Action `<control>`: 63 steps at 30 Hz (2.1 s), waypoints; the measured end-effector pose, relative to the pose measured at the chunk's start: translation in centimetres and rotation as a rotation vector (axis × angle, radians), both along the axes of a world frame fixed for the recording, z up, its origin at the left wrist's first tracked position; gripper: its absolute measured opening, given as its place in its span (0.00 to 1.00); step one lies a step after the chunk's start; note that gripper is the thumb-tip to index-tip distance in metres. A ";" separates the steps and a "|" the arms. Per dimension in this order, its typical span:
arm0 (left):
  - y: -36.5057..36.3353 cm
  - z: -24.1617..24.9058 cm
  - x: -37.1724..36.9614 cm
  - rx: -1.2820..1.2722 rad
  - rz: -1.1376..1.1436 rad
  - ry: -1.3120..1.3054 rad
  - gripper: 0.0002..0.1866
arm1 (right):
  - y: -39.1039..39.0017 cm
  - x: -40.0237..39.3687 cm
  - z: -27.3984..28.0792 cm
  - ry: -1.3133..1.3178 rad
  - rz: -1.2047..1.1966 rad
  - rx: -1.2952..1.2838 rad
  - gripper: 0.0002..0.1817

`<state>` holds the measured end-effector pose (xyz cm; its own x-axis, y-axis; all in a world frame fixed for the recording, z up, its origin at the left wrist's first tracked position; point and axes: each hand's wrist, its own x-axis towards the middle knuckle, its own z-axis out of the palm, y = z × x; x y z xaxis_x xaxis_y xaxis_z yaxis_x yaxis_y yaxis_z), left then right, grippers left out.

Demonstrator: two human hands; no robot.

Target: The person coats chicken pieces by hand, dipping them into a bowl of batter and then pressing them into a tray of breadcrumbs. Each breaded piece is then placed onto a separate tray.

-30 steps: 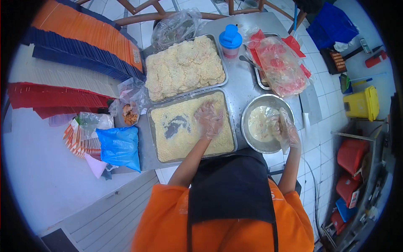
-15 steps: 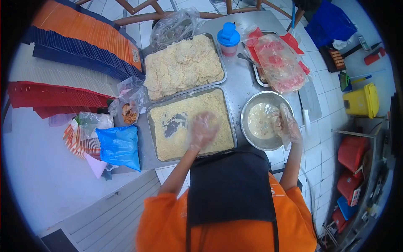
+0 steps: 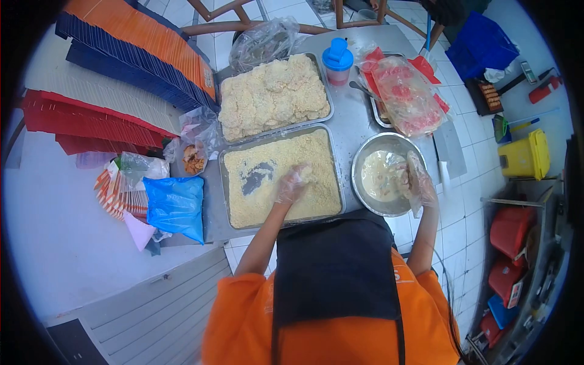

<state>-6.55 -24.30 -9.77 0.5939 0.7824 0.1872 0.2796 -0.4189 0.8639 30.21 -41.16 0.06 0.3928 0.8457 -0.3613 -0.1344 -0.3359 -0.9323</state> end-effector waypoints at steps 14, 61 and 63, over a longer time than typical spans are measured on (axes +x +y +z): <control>1.5 2.2 -2.9 -0.440 0.352 0.467 0.28 | 0.6 0.7 -0.9 -0.768 0.332 0.394 0.31; 0.6 1.5 -4.2 0.531 0.070 0.537 0.15 | 0.9 -0.5 0.9 -0.035 0.046 -0.080 0.26; 1.2 2.9 -5.9 0.477 0.001 0.460 0.19 | 1.0 -0.8 1.8 -0.006 0.054 -0.101 0.26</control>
<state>-12.42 -23.14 -6.87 0.6955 0.6771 0.2403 0.5763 -0.7255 0.3762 29.43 -40.15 1.83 0.3502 0.8250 -0.4434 -0.1079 -0.4347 -0.8941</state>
